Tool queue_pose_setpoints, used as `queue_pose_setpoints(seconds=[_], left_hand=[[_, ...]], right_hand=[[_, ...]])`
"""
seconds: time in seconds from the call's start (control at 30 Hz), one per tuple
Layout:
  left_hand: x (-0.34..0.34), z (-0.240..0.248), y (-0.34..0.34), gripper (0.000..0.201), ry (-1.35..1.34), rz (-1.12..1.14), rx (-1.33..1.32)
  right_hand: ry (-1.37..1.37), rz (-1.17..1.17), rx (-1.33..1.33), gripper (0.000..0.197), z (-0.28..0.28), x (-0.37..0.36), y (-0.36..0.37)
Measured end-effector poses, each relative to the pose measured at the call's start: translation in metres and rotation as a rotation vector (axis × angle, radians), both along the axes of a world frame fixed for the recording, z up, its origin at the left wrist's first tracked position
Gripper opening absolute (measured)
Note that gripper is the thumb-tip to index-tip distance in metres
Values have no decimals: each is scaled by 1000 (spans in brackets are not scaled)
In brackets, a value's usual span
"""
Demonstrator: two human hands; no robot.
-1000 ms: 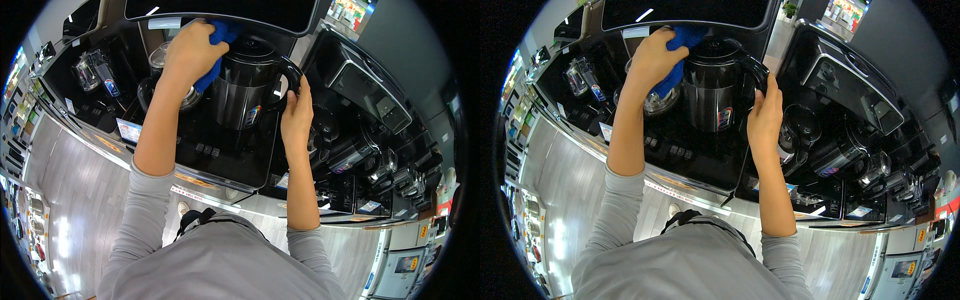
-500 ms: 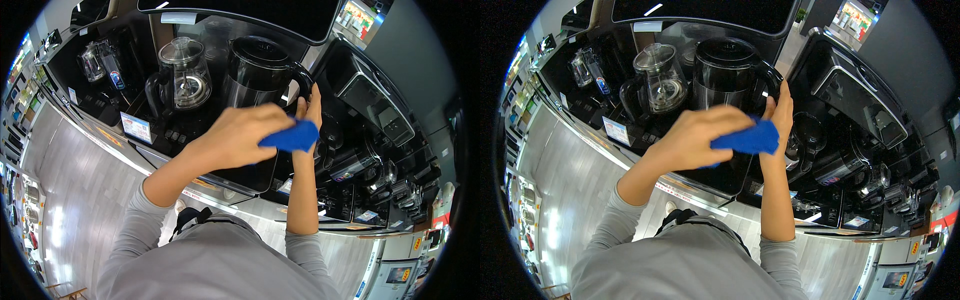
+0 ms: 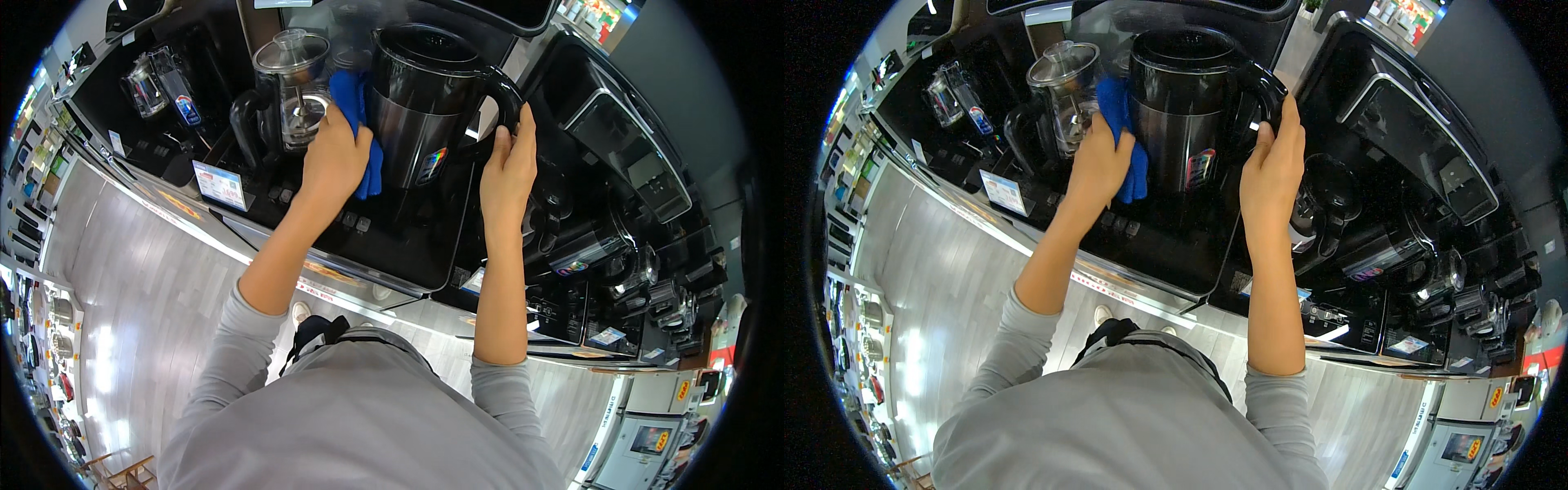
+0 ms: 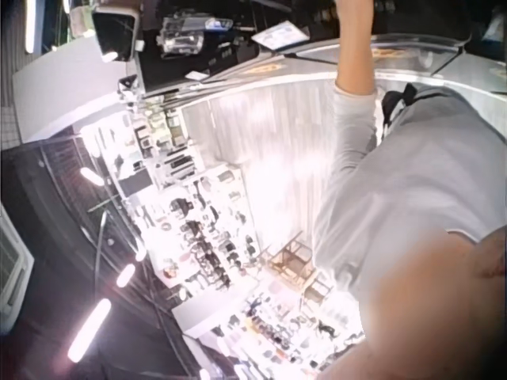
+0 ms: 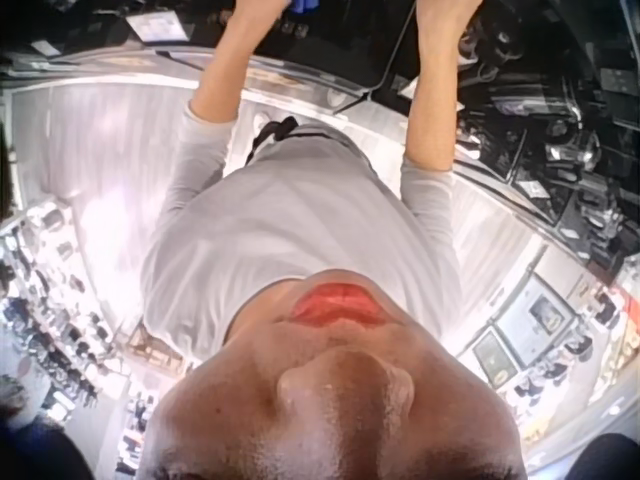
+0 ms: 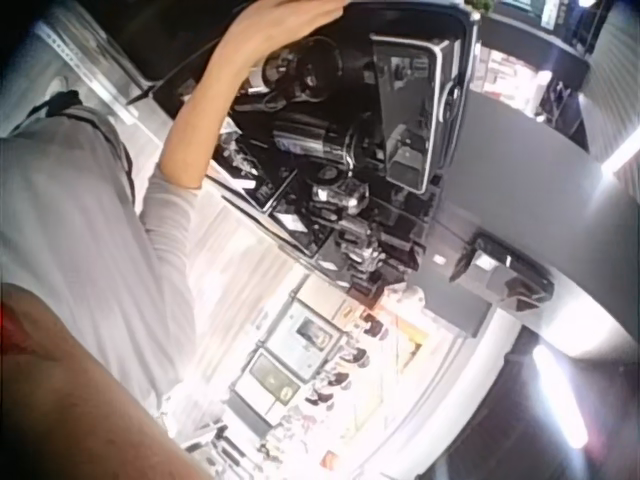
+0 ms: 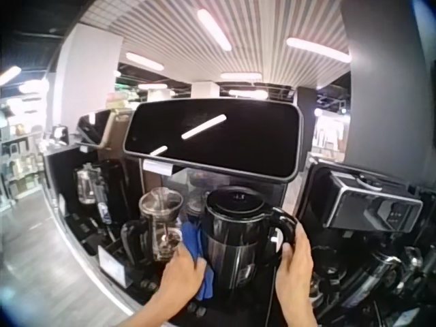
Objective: The person wipes the surfaces of several kitchen appliances, including a coffee maker and a kettle, using a blue cloth. They move the items slightly to reach different areas and continue wiping the surrounding surfaces.
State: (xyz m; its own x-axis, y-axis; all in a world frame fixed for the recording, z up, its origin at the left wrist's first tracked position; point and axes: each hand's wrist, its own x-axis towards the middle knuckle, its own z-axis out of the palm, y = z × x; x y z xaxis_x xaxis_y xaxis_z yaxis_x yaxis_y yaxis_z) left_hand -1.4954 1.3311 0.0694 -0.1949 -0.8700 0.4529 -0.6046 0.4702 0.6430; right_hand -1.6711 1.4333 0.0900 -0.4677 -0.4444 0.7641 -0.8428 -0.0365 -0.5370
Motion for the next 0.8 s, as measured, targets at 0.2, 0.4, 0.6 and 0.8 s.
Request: queue_pose_setpoints(seconds=[0.2,0.4,0.6,0.8], left_hand=[[3,-10,32,42,-270,-2,126],[6,-2,59,37,-462,-107,85],[-31,-12,117,39,-431,-503,59],[-25,-15,139,44,-434,-755,80]], right_hand=[[-21,-10,26,42,0,1,1],[36,-7,-19,41,-5,-4,-2],[67,5,-30,42,-6,-7,-1],[74,36,-37,41,-6,-11,0]])
